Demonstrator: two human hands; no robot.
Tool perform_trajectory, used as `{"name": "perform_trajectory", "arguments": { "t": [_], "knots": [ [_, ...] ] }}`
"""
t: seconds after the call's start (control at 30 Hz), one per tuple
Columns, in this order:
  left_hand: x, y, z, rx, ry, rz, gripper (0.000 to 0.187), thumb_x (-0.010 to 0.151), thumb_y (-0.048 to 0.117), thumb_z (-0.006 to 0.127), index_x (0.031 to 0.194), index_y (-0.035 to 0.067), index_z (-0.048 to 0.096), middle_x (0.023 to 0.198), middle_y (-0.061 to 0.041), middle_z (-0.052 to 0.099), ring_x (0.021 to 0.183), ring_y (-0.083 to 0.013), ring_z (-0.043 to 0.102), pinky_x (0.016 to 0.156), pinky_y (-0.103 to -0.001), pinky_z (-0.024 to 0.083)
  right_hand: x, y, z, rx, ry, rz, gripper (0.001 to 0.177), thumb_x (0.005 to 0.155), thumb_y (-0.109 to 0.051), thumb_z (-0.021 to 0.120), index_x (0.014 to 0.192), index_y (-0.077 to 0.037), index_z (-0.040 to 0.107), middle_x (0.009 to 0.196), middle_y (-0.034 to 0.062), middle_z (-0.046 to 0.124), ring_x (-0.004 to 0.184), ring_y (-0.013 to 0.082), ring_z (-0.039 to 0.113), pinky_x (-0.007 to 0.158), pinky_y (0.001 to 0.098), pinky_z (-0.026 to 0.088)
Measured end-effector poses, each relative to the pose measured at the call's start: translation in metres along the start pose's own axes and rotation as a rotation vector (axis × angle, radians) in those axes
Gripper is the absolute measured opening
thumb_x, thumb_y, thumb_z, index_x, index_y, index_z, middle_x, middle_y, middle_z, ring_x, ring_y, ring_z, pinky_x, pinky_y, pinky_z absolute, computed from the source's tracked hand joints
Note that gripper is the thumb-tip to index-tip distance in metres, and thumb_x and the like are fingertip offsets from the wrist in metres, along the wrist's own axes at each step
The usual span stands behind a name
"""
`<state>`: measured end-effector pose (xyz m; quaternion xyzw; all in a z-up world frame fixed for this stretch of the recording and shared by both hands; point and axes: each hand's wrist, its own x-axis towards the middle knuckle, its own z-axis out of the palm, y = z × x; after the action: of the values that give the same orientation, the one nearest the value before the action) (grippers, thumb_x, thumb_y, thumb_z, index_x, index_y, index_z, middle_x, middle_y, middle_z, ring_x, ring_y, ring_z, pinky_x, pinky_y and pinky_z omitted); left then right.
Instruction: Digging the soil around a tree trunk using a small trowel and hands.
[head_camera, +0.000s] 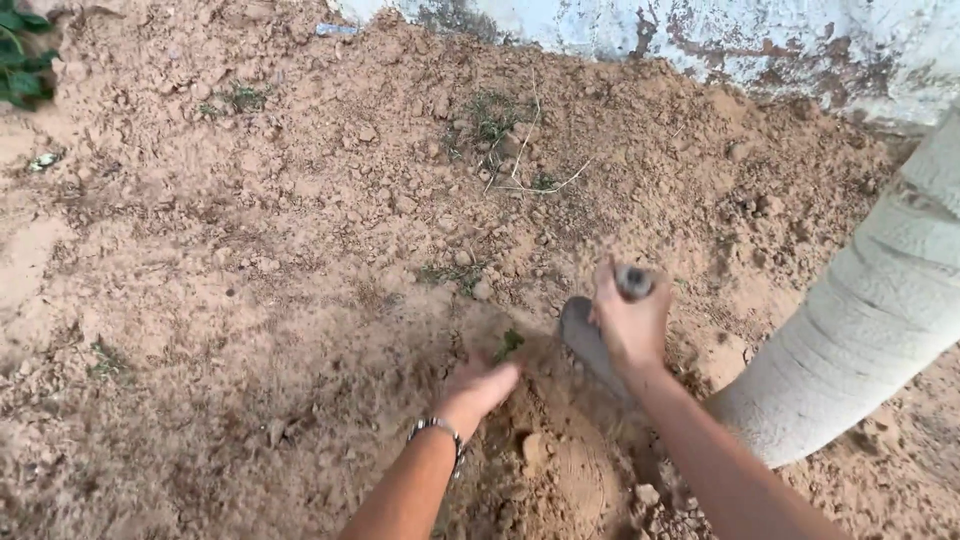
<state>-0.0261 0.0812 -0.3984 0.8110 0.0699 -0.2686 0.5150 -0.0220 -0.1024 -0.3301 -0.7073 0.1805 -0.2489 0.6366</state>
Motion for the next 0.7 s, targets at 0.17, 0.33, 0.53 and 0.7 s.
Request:
{"name": "perform_trajectory", "arguments": {
  "t": [0.17, 0.33, 0.53, 0.7],
  "knots": [
    [0.023, -0.029, 0.026, 0.227, -0.046, -0.04, 0.081, 0.09, 0.045, 0.05, 0.161, 0.016, 0.025, 0.161, -0.02, 0.041, 0.145, -0.0374, 0.044, 0.118, -0.046, 0.039, -0.02, 0.034, -0.024, 0.093, -0.084, -0.017, 0.024, 0.096, -0.02, 0.062, 0.097, 0.003, 0.056, 0.064, 0.0035, 0.055, 0.047, 0.0114, 0.047, 0.043, 0.028, 0.046],
    [-0.018, -0.002, 0.038, 0.235, 0.025, -0.075, 0.081, 0.094, 0.054, 0.051, 0.161, 0.02, 0.021, 0.17, -0.014, 0.013, 0.155, -0.038, 0.019, 0.126, -0.053, 0.019, -0.06, -0.01, -0.017, 0.056, -0.15, -0.015, 0.015, 0.088, -0.017, 0.063, 0.095, -0.005, 0.056, 0.062, 0.0006, 0.057, 0.046, 0.0096, 0.05, 0.04, 0.0279, 0.045],
    [-0.027, -0.016, 0.048, 0.137, 0.092, -0.138, 0.089, 0.094, 0.056, 0.052, 0.163, 0.018, 0.009, 0.17, -0.016, 0.002, 0.156, -0.039, 0.006, 0.127, -0.055, 0.013, -0.035, -0.035, -0.026, 0.095, -0.153, -0.038, 0.025, 0.094, -0.019, 0.059, 0.075, -0.004, 0.051, 0.052, 0.0017, 0.05, 0.039, 0.0117, 0.045, 0.038, 0.0294, 0.044],
    [-0.084, -0.01, 0.053, 0.004, 0.146, -0.305, 0.099, 0.094, 0.052, 0.058, 0.163, 0.008, 0.003, 0.17, -0.02, -0.006, 0.154, -0.0441, 0.0, 0.126, -0.05, 0.021, -0.034, -0.003, -0.049, 0.019, -0.073, 0.099, 0.022, 0.093, -0.015, 0.054, 0.072, -0.013, 0.051, 0.053, -0.0037, 0.043, 0.041, 0.0081, 0.038, 0.037, 0.0286, 0.031]
  ]
}}
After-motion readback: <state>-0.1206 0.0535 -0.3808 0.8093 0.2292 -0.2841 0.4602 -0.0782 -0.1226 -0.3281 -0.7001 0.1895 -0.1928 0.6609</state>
